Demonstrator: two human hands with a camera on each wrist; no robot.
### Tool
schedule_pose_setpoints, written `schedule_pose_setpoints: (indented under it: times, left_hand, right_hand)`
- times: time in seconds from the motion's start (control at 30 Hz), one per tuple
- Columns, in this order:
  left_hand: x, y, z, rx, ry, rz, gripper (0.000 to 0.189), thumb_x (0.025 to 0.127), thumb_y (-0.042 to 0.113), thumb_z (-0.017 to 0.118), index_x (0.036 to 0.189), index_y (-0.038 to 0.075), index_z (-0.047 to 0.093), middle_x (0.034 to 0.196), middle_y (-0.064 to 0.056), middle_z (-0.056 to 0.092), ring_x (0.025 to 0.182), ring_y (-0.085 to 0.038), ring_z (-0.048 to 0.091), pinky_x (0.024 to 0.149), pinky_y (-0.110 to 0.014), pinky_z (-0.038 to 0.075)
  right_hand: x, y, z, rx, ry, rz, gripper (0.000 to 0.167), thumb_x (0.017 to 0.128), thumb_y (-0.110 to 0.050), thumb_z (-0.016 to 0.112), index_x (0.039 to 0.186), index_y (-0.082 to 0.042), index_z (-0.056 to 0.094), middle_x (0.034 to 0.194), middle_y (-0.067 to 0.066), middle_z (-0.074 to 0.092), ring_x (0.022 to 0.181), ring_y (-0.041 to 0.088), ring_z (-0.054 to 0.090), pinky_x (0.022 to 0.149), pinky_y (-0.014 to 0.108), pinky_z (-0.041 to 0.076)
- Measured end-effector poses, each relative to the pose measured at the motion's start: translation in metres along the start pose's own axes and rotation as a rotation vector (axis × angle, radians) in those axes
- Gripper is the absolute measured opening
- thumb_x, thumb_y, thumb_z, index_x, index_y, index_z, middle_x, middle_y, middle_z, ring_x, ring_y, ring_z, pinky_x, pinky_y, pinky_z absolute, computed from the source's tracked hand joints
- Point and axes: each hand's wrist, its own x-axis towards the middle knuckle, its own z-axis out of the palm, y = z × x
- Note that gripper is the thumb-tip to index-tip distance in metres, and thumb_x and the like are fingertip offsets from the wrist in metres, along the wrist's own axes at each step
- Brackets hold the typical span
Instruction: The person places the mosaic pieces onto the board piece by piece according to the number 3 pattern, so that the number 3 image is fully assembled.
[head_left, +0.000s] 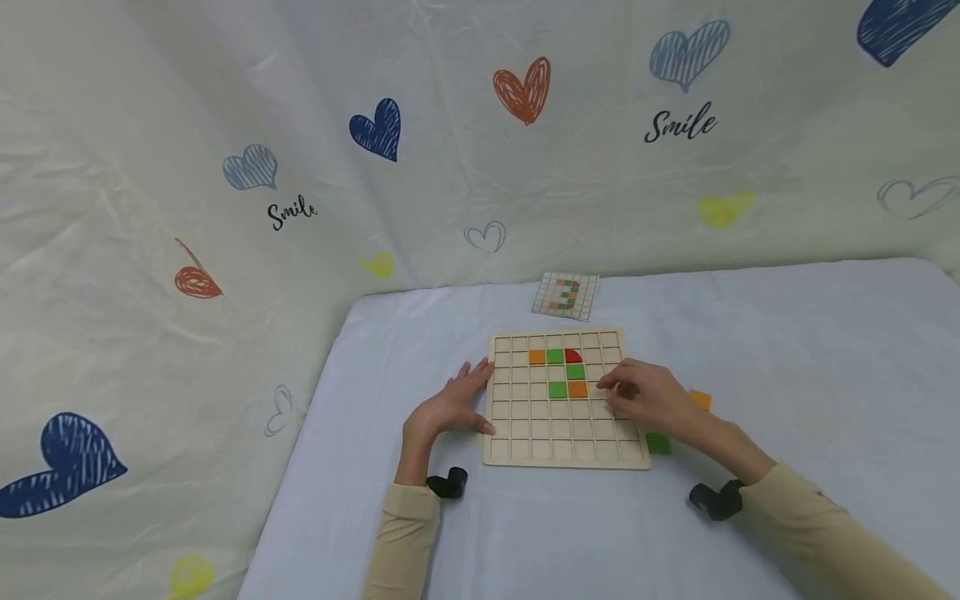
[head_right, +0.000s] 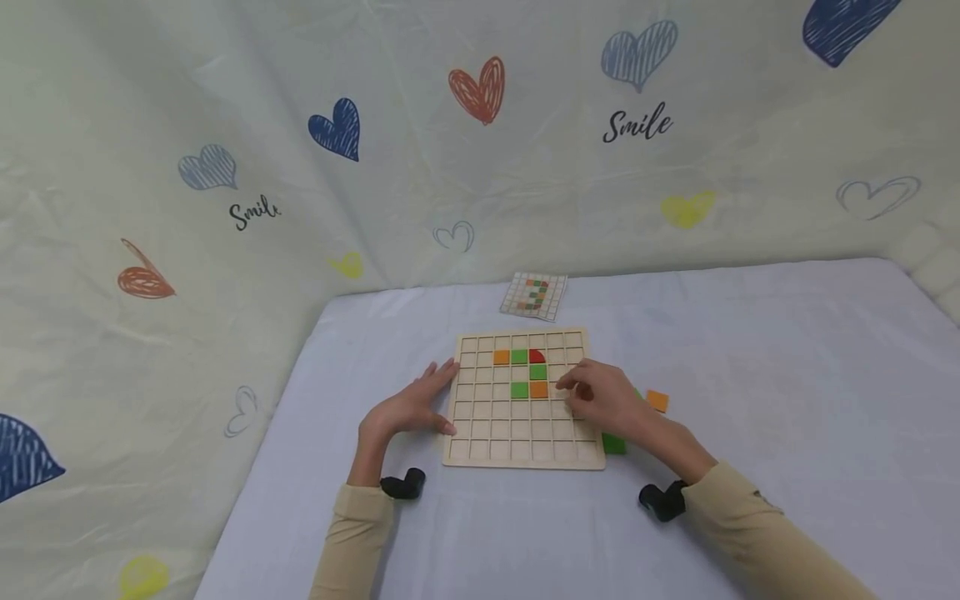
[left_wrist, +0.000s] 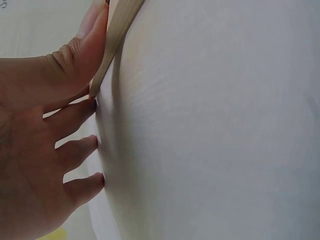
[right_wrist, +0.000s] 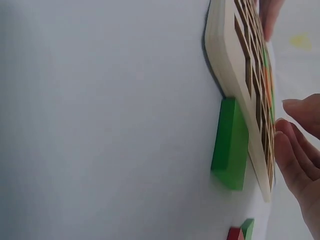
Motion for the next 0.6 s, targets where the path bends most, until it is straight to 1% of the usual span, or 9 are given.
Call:
schedule_pose_setpoints:
  times: [0.1, 0.2, 0.37, 0.6]
  left_hand:
    - [-0.001, 0.000, 0.000, 0.003, 0.001, -0.009, 0.110, 0.079, 0.013, 0.089, 0.166, 0.014, 0.021, 0.174, 0.000, 0.013, 0.162, -0.027, 0.000, 0.131, -0.051, 0.007]
    - [-0.002, 0.000, -0.001, 0.001, 0.006, -0.011, 0.110, 0.079, 0.013, 0.089, 0.166, 0.014, 0.021, 0.173, 0.000, 0.013, 0.162, -0.028, 0.000, 0.131, -0.052, 0.008]
    - [-0.002, -0.001, -0.001, -0.010, 0.012, 0.007, 0.110, 0.078, 0.012, 0.089, 0.165, 0.013, 0.022, 0.173, -0.001, 0.014, 0.161, -0.030, 0.001, 0.130, -0.054, 0.007]
    - [-0.002, 0.001, 0.000, -0.023, 0.013, 0.015, 0.111, 0.077, 0.011, 0.089, 0.165, 0.014, 0.022, 0.173, 0.000, 0.015, 0.162, -0.029, 0.001, 0.130, -0.053, 0.007]
  right_hand:
    - [-0.006, 0.004, -0.004, 0.004, 0.007, -0.008, 0.017, 0.084, 0.002, 0.076, 0.100, -0.005, 0.078, 0.094, 0.002, 0.071, 0.076, 0.009, 0.059, 0.066, 0.023, 0.053]
    - [-0.012, 0.007, -0.009, 0.006, -0.004, -0.013, 0.017, 0.084, 0.002, 0.076, 0.099, -0.006, 0.077, 0.093, 0.000, 0.070, 0.076, 0.007, 0.058, 0.066, 0.023, 0.053]
    - [-0.023, 0.014, -0.016, 0.013, -0.030, 0.009, 0.019, 0.083, 0.000, 0.075, 0.101, -0.006, 0.077, 0.096, -0.001, 0.071, 0.079, 0.006, 0.057, 0.068, 0.023, 0.053]
    - [-0.041, 0.023, -0.020, 0.016, -0.037, 0.023, 0.020, 0.082, -0.001, 0.080, 0.101, -0.006, 0.076, 0.092, -0.004, 0.070, 0.075, 0.001, 0.052, 0.063, 0.021, 0.049]
